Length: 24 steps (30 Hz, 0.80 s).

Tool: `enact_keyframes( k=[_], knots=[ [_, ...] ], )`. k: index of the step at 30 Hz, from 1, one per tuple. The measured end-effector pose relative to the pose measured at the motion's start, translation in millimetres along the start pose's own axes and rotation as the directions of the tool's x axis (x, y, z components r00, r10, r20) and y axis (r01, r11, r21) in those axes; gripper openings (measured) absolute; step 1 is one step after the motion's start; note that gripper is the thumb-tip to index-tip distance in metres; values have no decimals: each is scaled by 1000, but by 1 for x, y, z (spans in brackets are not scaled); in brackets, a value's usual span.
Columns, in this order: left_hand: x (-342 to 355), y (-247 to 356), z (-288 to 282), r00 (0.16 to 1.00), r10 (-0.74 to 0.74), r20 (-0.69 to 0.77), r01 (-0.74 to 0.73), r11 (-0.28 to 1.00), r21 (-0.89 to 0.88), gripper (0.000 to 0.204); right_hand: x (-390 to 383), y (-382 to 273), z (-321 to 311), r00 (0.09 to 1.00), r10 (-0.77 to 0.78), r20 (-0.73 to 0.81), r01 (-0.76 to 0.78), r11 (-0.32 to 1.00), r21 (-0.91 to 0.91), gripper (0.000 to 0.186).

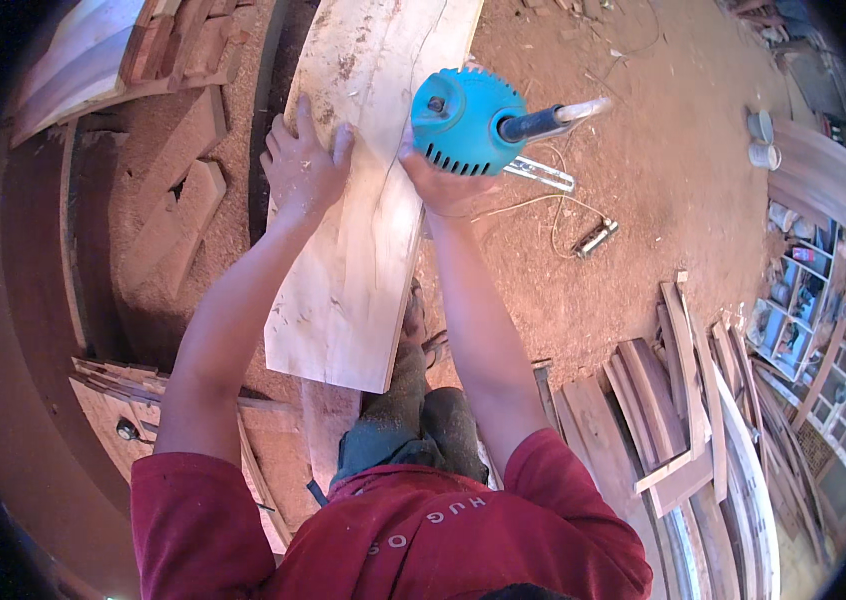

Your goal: The person uses a hand router to shape the edges of several wooden boards on a workbench in a workshop.

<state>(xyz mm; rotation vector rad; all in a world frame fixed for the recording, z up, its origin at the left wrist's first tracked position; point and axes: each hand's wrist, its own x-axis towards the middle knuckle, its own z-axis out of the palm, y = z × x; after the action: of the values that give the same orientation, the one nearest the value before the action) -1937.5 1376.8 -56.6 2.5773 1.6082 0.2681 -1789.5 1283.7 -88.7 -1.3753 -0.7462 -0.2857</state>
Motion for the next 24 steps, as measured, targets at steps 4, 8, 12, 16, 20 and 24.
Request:
enact_keyframes(
  k=[4, 8, 12, 16, 20, 24],
  knots=[
    [2, 6, -2, 1000, 5, 29, -5, 1000, -9, 81, 22, 18, 3, 1000, -27, -9, 27, 1000, 8, 97],
    [1, 4, 1, 1000, 10, 7, -10, 1000, -8, 82, 46, 16, 12, 998, -60, 9, 60, 998, 12, 83],
    [2, 0, -1, 1000, 13, 29, -12, 999, -37, 83, 69, 9, 19, 995, -103, 16, 103, 993, -55, 83],
    [3, 1, 1, 1000, 18, 16, -18, 999, -28, 84, 83, 25, 28, 994, -107, 11, 107, 994, 15, 87],
    [4, 0, 2, 999, -3, 47, 5, 999, -33, 88, 95, 35, 39, 986, -163, -18, 163, 987, 1, 96],
    [4, 2, 3, 999, -10, 45, 11, 999, -35, 88, 104, 41, 58, 967, -234, -100, 232, 972, -37, 95]
  ],
)
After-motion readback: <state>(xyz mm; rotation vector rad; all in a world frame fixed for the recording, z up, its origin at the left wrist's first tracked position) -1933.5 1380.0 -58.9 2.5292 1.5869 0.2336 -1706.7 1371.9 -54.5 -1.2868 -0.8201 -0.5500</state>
